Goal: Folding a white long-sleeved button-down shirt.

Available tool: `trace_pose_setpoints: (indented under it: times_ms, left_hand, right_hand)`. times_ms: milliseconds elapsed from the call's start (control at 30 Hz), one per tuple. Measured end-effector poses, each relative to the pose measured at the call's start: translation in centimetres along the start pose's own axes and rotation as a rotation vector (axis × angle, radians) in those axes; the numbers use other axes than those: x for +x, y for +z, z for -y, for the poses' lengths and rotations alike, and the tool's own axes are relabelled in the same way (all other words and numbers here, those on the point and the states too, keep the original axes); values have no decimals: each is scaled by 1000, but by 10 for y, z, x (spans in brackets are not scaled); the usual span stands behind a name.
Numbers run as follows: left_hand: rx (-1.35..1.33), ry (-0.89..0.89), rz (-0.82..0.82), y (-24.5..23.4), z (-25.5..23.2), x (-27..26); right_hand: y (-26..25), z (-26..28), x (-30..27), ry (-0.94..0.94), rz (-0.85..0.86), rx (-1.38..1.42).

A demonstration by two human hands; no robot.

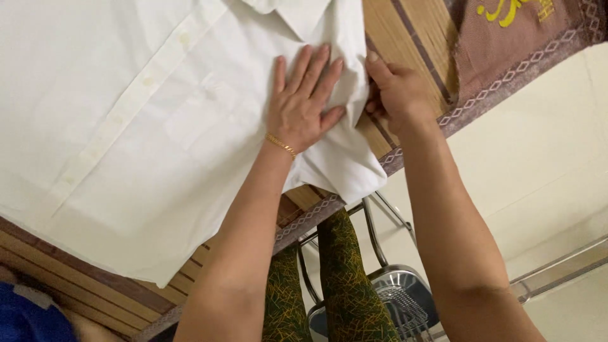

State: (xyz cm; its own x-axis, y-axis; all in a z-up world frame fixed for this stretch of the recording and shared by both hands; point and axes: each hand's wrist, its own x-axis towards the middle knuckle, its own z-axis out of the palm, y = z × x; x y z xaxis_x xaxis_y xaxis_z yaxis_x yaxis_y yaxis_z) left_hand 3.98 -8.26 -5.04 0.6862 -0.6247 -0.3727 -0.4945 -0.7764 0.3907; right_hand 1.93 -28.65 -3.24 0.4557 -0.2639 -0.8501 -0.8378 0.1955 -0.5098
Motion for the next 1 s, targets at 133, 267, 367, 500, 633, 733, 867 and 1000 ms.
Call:
trace_pose_setpoints:
  times_ms: [133,267,367,500,633,733,867,1000]
  left_hand:
    - [37,21,37,11,6,-6]
    - [-8,76,-190,8,7,-9]
    - [-5,57,-137,3,4,-9]
    - [24,13,-75,7,-1,-8]
    - [8,-76,-41,11,-2,-20]
    - [64,-83,-75,17,2,-40]
    - [54,-147,-116,21,4,-54]
    - [-17,-188,-232,19,7,-54]
  right_hand:
    - [4,10,-16,71,-20,-18]
    - [6,2,-9,56,61,36]
    - [7,-6,-4,-9,109,88]
    - [7,9,-22,-157,-45,-134]
    - [3,5,-22,-359,-213,-541]
    - [4,-6,-12,-569,-350,-689]
    - [1,-4,-13,-721,-405,-746]
    - [-5,-1,-13,-552,-376,-652]
